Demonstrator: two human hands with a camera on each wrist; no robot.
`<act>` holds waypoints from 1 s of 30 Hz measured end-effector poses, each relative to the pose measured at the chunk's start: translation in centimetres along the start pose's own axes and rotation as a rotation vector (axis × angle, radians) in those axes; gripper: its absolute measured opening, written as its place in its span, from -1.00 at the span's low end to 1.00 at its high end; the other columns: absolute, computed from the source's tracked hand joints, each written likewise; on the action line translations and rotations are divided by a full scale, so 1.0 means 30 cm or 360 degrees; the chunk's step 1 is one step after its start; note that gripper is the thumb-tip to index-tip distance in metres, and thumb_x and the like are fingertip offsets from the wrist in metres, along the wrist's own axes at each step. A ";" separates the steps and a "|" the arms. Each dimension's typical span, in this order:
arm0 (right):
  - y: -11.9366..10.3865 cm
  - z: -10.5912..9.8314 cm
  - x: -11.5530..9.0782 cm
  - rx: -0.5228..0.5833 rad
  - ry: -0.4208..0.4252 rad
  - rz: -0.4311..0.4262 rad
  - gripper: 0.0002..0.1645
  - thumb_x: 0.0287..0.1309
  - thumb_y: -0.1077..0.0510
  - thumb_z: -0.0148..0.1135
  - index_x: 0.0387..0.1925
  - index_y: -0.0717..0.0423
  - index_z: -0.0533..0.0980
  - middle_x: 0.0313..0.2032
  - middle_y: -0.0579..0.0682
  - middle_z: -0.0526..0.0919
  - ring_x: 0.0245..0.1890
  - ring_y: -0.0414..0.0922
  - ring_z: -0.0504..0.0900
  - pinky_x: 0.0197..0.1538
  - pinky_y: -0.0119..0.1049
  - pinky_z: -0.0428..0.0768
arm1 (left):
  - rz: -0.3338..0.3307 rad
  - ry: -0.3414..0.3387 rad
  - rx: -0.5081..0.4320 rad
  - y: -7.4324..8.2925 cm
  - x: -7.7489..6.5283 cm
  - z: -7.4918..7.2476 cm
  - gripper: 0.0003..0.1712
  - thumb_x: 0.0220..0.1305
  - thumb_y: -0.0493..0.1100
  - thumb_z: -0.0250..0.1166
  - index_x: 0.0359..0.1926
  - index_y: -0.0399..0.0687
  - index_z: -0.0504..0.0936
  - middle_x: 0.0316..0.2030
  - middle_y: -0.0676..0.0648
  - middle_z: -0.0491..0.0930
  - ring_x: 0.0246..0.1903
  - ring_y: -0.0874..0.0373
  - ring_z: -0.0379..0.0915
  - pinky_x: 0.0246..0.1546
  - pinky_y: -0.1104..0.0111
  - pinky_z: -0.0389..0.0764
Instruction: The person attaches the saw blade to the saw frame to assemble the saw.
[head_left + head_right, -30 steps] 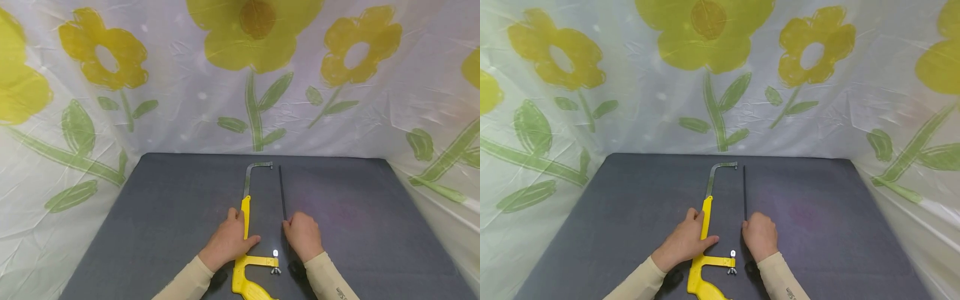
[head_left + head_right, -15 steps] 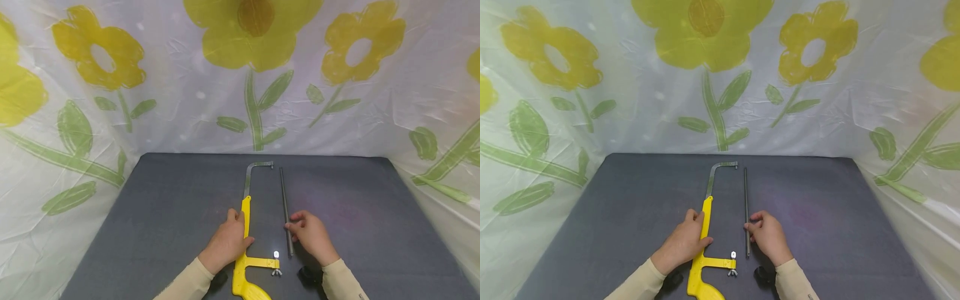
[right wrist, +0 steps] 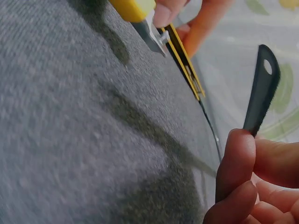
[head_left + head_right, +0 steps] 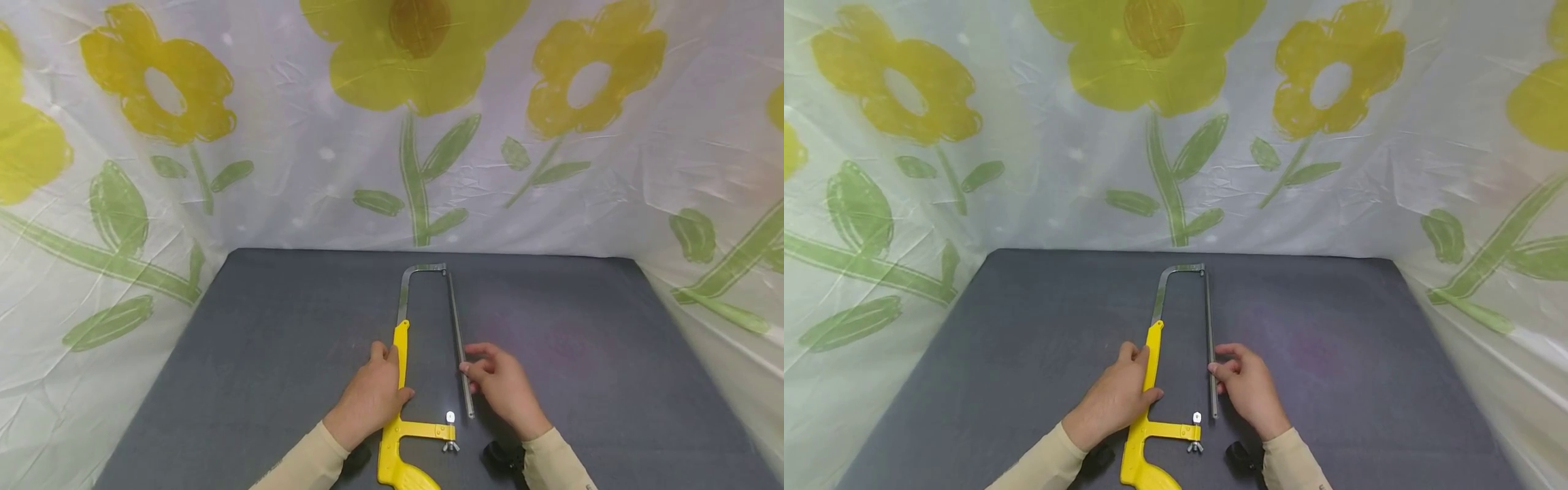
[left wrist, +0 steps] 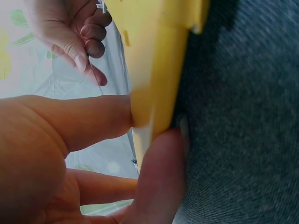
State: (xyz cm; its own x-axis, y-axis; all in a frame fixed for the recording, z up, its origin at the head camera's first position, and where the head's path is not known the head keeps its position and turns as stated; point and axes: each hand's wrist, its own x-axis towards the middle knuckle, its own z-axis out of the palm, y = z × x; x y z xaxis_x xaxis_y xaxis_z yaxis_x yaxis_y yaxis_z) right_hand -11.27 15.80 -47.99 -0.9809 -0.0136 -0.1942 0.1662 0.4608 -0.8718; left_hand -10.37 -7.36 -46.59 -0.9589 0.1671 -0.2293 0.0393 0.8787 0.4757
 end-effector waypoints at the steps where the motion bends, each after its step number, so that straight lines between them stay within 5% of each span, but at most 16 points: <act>1: -0.002 0.002 0.000 0.0010 0.0002 -0.0003 -0.60 0.41 0.22 0.41 0.21 0.21 0.61 -0.53 -0.03 0.66 -0.51 -0.13 0.60 -0.38 -0.34 0.40 | 0.0001 -0.0003 -0.0002 -0.001 0.001 0.000 0.05 0.25 -0.09 0.63 0.59 -0.39 0.31 0.24 -0.26 0.37 -0.56 0.16 0.44 -0.54 0.40 0.51; 30: -0.009 0.050 0.017 0.0033 0.0020 -0.0006 -0.62 0.38 0.23 0.44 0.18 0.19 0.63 -0.58 -0.02 0.65 -0.57 -0.11 0.60 -0.49 -0.36 0.32 | 0.0005 -0.0010 0.0006 -0.008 0.002 -0.003 0.04 0.27 -0.07 0.63 0.59 -0.40 0.31 0.26 -0.27 0.38 -0.49 0.16 0.46 -0.47 0.39 0.59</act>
State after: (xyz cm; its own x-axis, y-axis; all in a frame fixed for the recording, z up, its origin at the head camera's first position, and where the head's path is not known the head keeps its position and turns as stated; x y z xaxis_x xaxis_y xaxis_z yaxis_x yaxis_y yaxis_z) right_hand -11.65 14.32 -48.52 -0.9827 -0.0042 -0.1853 0.1643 0.4425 -0.8816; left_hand -10.46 -7.60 -46.65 -0.9571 0.1722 -0.2331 0.0431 0.8799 0.4731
